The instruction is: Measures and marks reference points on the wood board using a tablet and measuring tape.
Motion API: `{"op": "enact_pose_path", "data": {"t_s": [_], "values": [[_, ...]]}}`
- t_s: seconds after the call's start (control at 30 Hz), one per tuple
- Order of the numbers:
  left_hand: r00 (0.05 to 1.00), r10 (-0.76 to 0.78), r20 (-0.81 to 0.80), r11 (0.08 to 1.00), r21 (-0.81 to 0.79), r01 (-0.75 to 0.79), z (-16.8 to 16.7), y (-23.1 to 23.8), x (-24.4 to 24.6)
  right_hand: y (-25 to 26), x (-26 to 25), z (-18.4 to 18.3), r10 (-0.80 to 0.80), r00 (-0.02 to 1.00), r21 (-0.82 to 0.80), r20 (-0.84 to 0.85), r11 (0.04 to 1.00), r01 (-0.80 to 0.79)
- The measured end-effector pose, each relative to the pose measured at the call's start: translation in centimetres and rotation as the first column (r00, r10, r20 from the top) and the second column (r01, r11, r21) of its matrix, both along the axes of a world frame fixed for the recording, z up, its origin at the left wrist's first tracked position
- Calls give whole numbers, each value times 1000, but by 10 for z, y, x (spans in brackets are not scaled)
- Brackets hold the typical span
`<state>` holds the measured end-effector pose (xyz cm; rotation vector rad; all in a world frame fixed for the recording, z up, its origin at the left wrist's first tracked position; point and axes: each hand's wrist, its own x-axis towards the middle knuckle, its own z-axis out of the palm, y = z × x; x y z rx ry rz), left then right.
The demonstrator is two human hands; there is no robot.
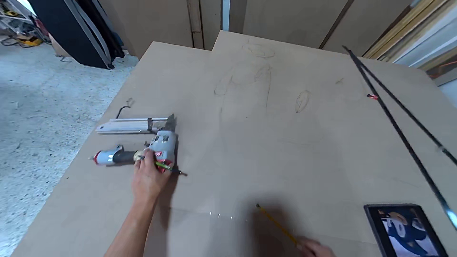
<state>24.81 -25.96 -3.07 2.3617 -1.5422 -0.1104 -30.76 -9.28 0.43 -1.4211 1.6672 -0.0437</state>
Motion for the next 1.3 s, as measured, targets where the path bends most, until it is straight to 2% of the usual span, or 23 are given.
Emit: {"op": "enact_pose_path", "data": {"t_s": [0.17,0.3,0.43,0.53,0.67,0.77,0.87,0.97,1.07,1.17,1.3], "values": [[987,162,-1,987,-18,-162,-7,117,32,-125,49,-26,264,963,29,-45,964,-263],[969,248,-19,969,-10,-248,-5,163,45,-200,131,-36,363,929,37,-67,932,-361],[961,276,-33,961,-5,-276,-1,175,46,-253,226,-42,468,871,-73,-147,873,-481],[957,289,-17,957,-20,-290,-7,176,46,-277,284,-41,466,868,-82,-174,871,-484],[957,288,-6,956,-44,-288,-14,177,46,-308,328,-40,469,855,-84,-221,864,-496],[958,287,-12,957,-53,-287,-13,177,45,-333,339,-40,484,834,-91,-267,848,-522],[960,278,-18,959,-56,-279,-14,176,47,-344,323,-40,556,797,-62,-238,810,-584],[959,281,-38,958,-48,-283,-12,175,44,-319,291,-43,621,755,-49,-209,765,-643],[958,277,-67,958,-52,-281,-11,175,41,-289,247,-43,570,801,-52,-184,808,-587],[960,268,-82,961,-45,-272,-11,178,44,-272,168,-45,471,862,-53,-186,872,-487],[983,183,16,981,-74,-181,-9,176,41,-253,29,-40,312,892,-19,-328,942,-336]]}}
